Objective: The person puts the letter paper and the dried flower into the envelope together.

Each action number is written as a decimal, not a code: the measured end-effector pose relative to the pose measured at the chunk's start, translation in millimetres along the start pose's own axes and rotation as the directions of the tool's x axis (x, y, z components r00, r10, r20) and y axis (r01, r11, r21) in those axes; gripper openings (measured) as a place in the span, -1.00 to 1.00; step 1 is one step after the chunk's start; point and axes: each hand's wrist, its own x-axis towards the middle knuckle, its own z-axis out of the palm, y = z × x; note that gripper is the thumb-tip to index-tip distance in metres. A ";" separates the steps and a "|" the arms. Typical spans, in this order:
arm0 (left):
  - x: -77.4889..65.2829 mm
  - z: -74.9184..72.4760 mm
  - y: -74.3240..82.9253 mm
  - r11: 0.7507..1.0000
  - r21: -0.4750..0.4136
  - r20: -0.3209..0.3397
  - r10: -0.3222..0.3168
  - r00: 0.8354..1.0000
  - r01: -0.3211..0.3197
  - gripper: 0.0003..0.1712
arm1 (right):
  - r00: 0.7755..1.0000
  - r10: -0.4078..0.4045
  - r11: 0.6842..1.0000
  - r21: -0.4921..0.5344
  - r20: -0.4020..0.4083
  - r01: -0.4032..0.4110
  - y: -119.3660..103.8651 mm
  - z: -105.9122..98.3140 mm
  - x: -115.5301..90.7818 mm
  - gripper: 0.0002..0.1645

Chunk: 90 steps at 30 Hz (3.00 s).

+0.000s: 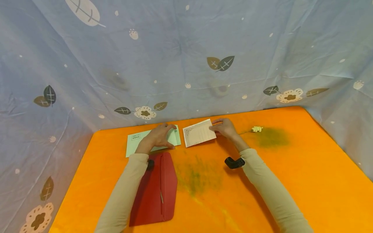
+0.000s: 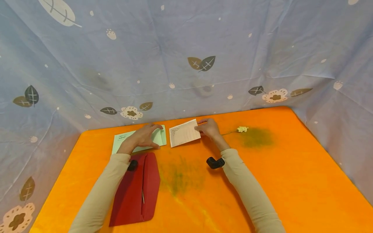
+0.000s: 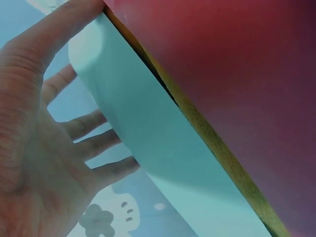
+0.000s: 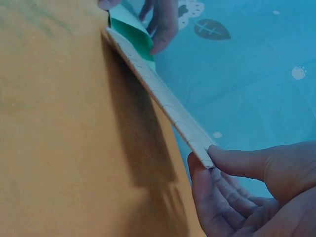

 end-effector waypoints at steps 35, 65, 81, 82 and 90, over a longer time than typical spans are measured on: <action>-1.1 1.8 -1.5 1.000 -0.029 -0.004 0.003 1.000 -0.003 -0.08 | 0.993 0.061 0.990 0.133 -0.105 -0.047 10.9 47.7 17.4 -0.62; -2.5 0.0 -0.8 0.999 -0.051 0.002 -0.013 1.000 0.013 -0.06 | 0.998 0.016 0.977 0.214 -0.061 -0.002 2.7 72.4 23.2 -0.71; -1.2 1.4 -0.4 0.998 -0.050 0.006 -0.027 1.000 0.027 -0.06 | 0.999 0.013 0.967 0.253 0.038 -0.022 -3.5 87.8 24.6 -0.69; -0.9 1.5 -0.4 0.998 -0.050 0.008 -0.028 1.000 0.029 -0.05 | 0.999 0.013 0.967 0.255 0.044 -0.024 -3.5 88.9 24.8 -0.69; -0.2 1.1 -0.4 0.999 -0.043 0.018 -0.033 0.999 0.034 -0.05 | 0.999 0.000 0.960 0.281 0.053 -0.015 -3.3 98.2 26.8 -0.68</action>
